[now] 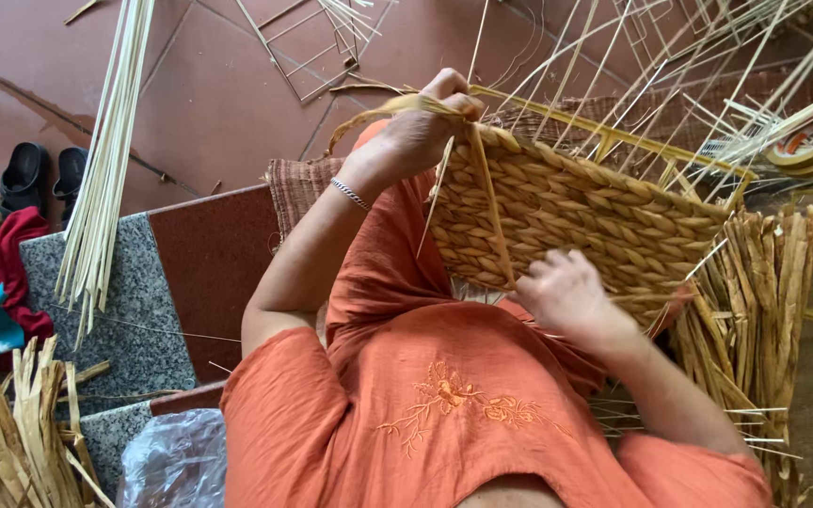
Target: The person weaves a rectangular basket by hand, interlacing dried palm leaves through a metal frame. They repeatedly pull and tuck the leaves to form a tight pattern along the basket's edge.
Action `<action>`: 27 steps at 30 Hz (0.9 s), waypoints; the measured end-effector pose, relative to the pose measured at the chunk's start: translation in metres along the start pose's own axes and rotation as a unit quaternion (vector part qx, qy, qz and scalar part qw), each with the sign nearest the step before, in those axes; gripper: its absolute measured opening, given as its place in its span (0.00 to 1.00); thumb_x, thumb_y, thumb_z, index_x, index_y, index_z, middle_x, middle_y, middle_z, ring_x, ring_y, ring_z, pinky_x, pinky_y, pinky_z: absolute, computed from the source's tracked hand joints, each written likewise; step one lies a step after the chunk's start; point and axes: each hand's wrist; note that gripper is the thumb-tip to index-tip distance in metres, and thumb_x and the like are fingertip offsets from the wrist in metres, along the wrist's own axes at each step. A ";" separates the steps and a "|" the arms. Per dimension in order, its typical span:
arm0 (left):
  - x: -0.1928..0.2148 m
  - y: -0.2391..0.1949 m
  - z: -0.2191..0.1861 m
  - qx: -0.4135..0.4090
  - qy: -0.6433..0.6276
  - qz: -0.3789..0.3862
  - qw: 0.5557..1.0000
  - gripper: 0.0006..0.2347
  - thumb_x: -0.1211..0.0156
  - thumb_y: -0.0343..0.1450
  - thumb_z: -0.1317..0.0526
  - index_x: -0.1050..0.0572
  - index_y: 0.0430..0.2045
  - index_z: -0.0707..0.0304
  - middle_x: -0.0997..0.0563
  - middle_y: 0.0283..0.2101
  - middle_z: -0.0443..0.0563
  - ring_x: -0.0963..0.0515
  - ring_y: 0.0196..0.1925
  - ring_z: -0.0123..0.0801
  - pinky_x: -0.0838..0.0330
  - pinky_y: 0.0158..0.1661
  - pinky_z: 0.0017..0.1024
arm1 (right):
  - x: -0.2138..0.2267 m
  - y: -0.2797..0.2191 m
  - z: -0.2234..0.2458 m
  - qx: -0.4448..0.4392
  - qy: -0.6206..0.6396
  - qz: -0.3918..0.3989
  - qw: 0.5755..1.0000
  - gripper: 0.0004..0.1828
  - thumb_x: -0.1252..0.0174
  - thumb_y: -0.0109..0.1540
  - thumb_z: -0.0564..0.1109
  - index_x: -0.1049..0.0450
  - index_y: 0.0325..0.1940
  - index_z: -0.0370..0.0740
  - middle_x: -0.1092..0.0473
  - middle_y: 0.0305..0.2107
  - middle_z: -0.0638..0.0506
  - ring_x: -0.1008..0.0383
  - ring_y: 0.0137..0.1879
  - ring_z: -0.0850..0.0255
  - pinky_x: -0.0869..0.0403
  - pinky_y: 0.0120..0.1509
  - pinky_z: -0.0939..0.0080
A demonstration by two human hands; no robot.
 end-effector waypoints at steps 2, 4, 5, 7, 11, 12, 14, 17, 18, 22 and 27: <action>0.002 0.004 -0.006 0.094 -0.028 0.043 0.994 0.02 0.47 0.82 0.69 0.27 0.41 0.66 0.25 0.43 0.55 0.20 0.41 0.36 0.21 0.43 0.30 | 0.009 0.030 -0.026 -0.111 -0.009 0.313 0.943 0.29 0.50 0.69 0.67 0.23 0.25 0.46 0.29 0.16 0.53 0.33 0.19 0.63 0.34 0.22 0.64; 0.008 0.007 -0.007 -0.065 0.089 0.021 0.994 0.07 0.42 0.72 0.71 0.23 0.42 0.65 0.23 0.42 0.56 0.20 0.42 0.42 0.21 0.42 0.33 | 0.015 0.050 -0.045 -0.025 0.025 -0.160 0.987 0.27 0.50 0.72 0.57 0.21 0.28 0.38 0.28 0.17 0.47 0.31 0.18 0.60 0.33 0.20 0.61; 0.012 0.010 -0.005 -0.145 0.148 0.009 0.978 0.11 0.40 0.67 0.72 0.22 0.42 0.65 0.22 0.42 0.57 0.20 0.42 0.45 0.22 0.42 0.35 | 0.013 0.065 -0.053 -0.015 0.129 -0.229 0.965 0.25 0.53 0.75 0.55 0.22 0.34 0.36 0.26 0.25 0.44 0.27 0.25 0.60 0.29 0.25 0.63; 0.016 0.018 0.001 -0.067 0.067 0.045 0.994 0.04 0.42 0.74 0.71 0.23 0.38 0.66 0.18 0.40 0.54 0.15 0.39 0.36 0.18 0.41 0.31 | 0.009 0.089 -0.064 -0.036 0.258 -0.273 0.926 0.19 0.53 0.76 0.50 0.24 0.46 0.33 0.24 0.38 0.38 0.23 0.31 0.60 0.25 0.29 0.65; 0.019 0.026 0.019 0.061 -0.118 0.042 0.990 0.02 0.40 0.75 0.71 0.23 0.38 0.71 0.16 0.35 0.53 0.13 0.35 0.33 0.17 0.39 0.27 | -0.011 0.133 -0.068 -0.086 0.264 -0.248 0.928 0.14 0.46 0.73 0.41 0.29 0.59 0.27 0.24 0.46 0.33 0.21 0.35 0.59 0.21 0.34 0.67; 0.017 0.028 0.023 0.075 -0.122 0.022 0.989 0.03 0.39 0.74 0.70 0.23 0.38 0.70 0.15 0.35 0.53 0.12 0.35 0.31 0.18 0.39 0.27 | -0.016 0.140 -0.067 -0.079 0.241 -0.259 0.932 0.14 0.45 0.73 0.38 0.30 0.60 0.26 0.24 0.46 0.33 0.20 0.39 0.58 0.19 0.39 0.67; 0.008 0.029 0.028 0.104 -0.131 -0.018 0.986 0.05 0.37 0.72 0.70 0.23 0.39 0.70 0.14 0.35 0.53 0.12 0.36 0.28 0.18 0.40 0.25 | -0.020 0.145 -0.065 -0.154 0.346 -0.251 0.891 0.15 0.43 0.69 0.37 0.32 0.59 0.29 0.24 0.49 0.37 0.23 0.33 0.57 0.20 0.33 0.65; -0.007 0.026 0.027 0.154 -0.197 -0.129 0.959 0.06 0.30 0.69 0.71 0.24 0.33 0.72 0.14 0.34 0.58 0.14 0.32 0.31 0.14 0.34 0.25 | -0.026 0.145 -0.052 -0.151 0.416 -0.308 0.842 0.15 0.42 0.68 0.35 0.34 0.58 0.33 0.24 0.51 0.40 0.20 0.39 0.58 0.17 0.37 0.65; -0.014 0.025 0.024 0.154 -0.224 -0.148 0.951 0.06 0.32 0.70 0.71 0.24 0.35 0.72 0.15 0.33 0.58 0.15 0.31 0.33 0.16 0.33 0.26 | -0.025 0.145 -0.049 -0.129 0.425 -0.339 0.829 0.15 0.41 0.68 0.34 0.35 0.57 0.34 0.24 0.50 0.40 0.18 0.43 0.59 0.15 0.41 0.65; -0.034 0.017 0.017 0.026 -0.094 -0.197 0.976 0.08 0.34 0.69 0.70 0.22 0.40 0.68 0.15 0.37 0.56 0.16 0.37 0.39 0.20 0.39 0.30 | -0.014 0.147 -0.038 -0.011 0.236 -0.403 0.884 0.13 0.40 0.69 0.32 0.31 0.56 0.36 0.24 0.48 0.47 0.20 0.53 0.54 0.17 0.57 0.57; -0.032 0.010 0.016 -0.089 0.032 -0.157 0.983 0.17 0.32 0.61 0.66 0.24 0.44 0.70 0.19 0.42 0.57 0.21 0.44 0.50 0.25 0.46 0.37 | -0.002 0.162 -0.053 0.110 0.102 -0.382 0.912 0.11 0.43 0.65 0.27 0.28 0.40 0.42 0.23 0.44 0.43 0.26 0.53 0.55 0.19 0.53 0.58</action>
Point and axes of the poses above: each hand's wrist, its own y-axis towards the middle knuckle, its own x-axis out of the back of the hand, z = x × y
